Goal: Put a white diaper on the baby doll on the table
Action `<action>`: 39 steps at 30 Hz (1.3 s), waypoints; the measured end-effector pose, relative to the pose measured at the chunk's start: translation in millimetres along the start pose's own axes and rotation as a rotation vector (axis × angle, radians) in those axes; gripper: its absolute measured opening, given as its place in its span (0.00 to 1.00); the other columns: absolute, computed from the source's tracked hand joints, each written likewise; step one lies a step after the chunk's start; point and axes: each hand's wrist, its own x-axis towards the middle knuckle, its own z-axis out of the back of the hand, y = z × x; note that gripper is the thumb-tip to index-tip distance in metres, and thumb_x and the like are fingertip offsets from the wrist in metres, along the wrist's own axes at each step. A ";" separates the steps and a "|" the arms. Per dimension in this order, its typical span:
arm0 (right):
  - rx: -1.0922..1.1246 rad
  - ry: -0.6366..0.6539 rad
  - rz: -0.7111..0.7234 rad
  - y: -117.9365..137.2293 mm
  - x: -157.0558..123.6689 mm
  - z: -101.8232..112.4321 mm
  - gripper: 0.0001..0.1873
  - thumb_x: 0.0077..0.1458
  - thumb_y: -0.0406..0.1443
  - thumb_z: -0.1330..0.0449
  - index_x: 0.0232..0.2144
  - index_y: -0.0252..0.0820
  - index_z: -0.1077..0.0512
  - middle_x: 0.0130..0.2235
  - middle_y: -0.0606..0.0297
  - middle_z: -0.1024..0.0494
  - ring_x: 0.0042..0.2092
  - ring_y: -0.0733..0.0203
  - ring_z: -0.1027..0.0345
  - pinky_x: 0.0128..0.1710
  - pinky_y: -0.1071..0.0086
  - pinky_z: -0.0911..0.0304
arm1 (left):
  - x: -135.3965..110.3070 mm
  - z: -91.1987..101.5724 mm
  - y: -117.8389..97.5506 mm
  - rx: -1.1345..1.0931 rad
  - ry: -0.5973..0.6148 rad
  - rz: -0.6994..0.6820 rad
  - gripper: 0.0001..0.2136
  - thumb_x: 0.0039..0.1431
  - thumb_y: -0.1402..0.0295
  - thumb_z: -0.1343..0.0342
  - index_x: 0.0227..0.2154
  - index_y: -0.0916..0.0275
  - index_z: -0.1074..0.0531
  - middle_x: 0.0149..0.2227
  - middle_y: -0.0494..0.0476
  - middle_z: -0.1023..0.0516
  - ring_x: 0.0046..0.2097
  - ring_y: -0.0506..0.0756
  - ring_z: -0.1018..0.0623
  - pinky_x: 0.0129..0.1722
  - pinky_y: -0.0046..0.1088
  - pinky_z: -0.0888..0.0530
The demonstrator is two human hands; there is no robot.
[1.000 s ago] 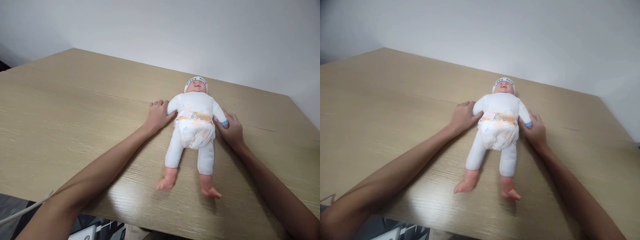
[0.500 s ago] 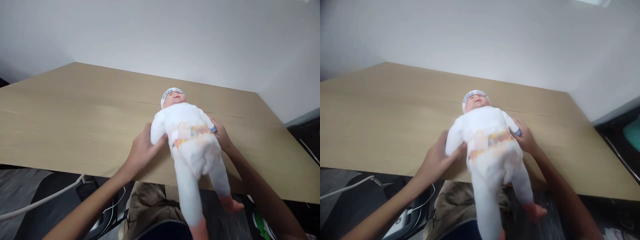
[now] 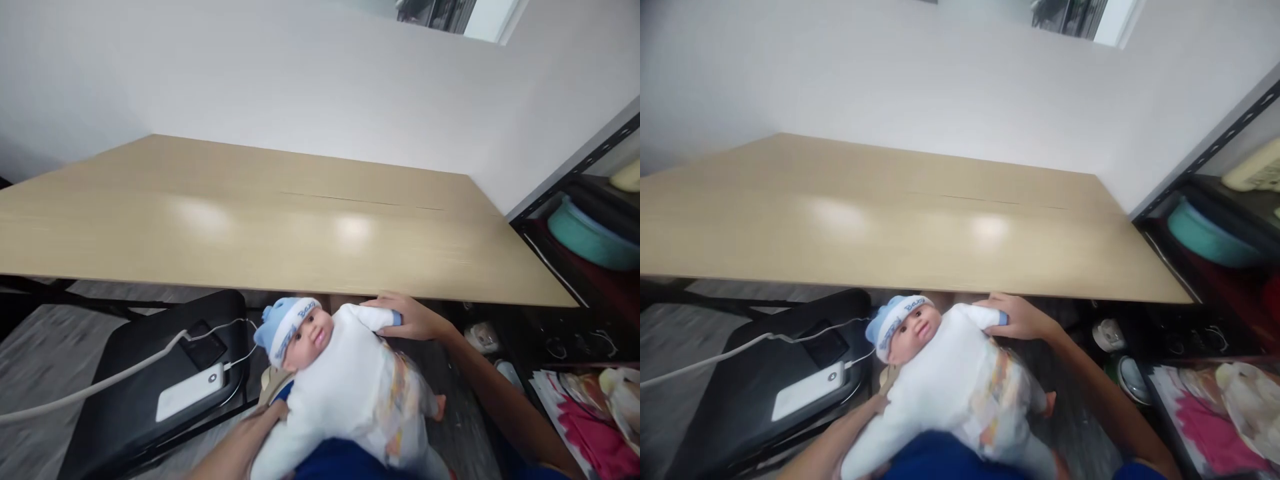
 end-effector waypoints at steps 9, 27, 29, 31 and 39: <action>0.019 0.006 -0.190 -107.3 5.3 -88.4 0.23 0.68 0.52 0.34 0.57 0.48 0.17 0.52 0.55 0.18 0.55 0.47 0.26 0.59 0.54 0.30 | -6.8 -11.2 27.1 0.138 0.132 0.182 0.36 0.73 0.47 0.48 0.80 0.48 0.43 0.51 0.63 0.12 0.48 0.69 0.14 0.50 0.44 0.17; 0.176 -0.099 -0.273 -36.5 -34.9 -76.9 0.24 0.74 0.53 0.42 0.42 0.44 0.14 0.43 0.58 0.12 0.45 0.49 0.19 0.48 0.58 0.28 | 115.9 14.0 -65.9 0.057 0.295 -0.503 0.31 0.70 0.68 0.45 0.74 0.43 0.35 0.74 0.58 0.31 0.73 0.68 0.32 0.72 0.51 0.32; 0.168 -0.109 -0.293 -42.0 -32.8 -79.0 0.25 0.73 0.53 0.42 0.39 0.43 0.13 0.41 0.60 0.12 0.43 0.49 0.20 0.46 0.60 0.29 | 140.2 -2.3 -72.8 0.031 0.238 -0.587 0.21 0.76 0.66 0.47 0.68 0.50 0.29 0.69 0.63 0.25 0.67 0.66 0.28 0.69 0.48 0.31; 0.166 -0.120 -0.307 -49.1 -33.0 -82.3 0.25 0.72 0.53 0.42 0.36 0.43 0.14 0.38 0.61 0.12 0.42 0.50 0.20 0.45 0.61 0.29 | 156.0 -18.3 -75.0 0.016 0.223 -0.638 0.15 0.78 0.63 0.49 0.61 0.54 0.25 0.60 0.64 0.20 0.60 0.64 0.25 0.64 0.45 0.29; 0.202 -0.159 -0.325 -55.2 -36.8 -86.7 0.24 0.72 0.51 0.40 0.35 0.43 0.13 0.38 0.63 0.11 0.42 0.48 0.19 0.42 0.62 0.32 | 158.1 -32.5 -70.1 -0.115 0.126 -0.641 0.11 0.79 0.60 0.48 0.50 0.58 0.24 0.50 0.63 0.19 0.53 0.62 0.25 0.57 0.41 0.28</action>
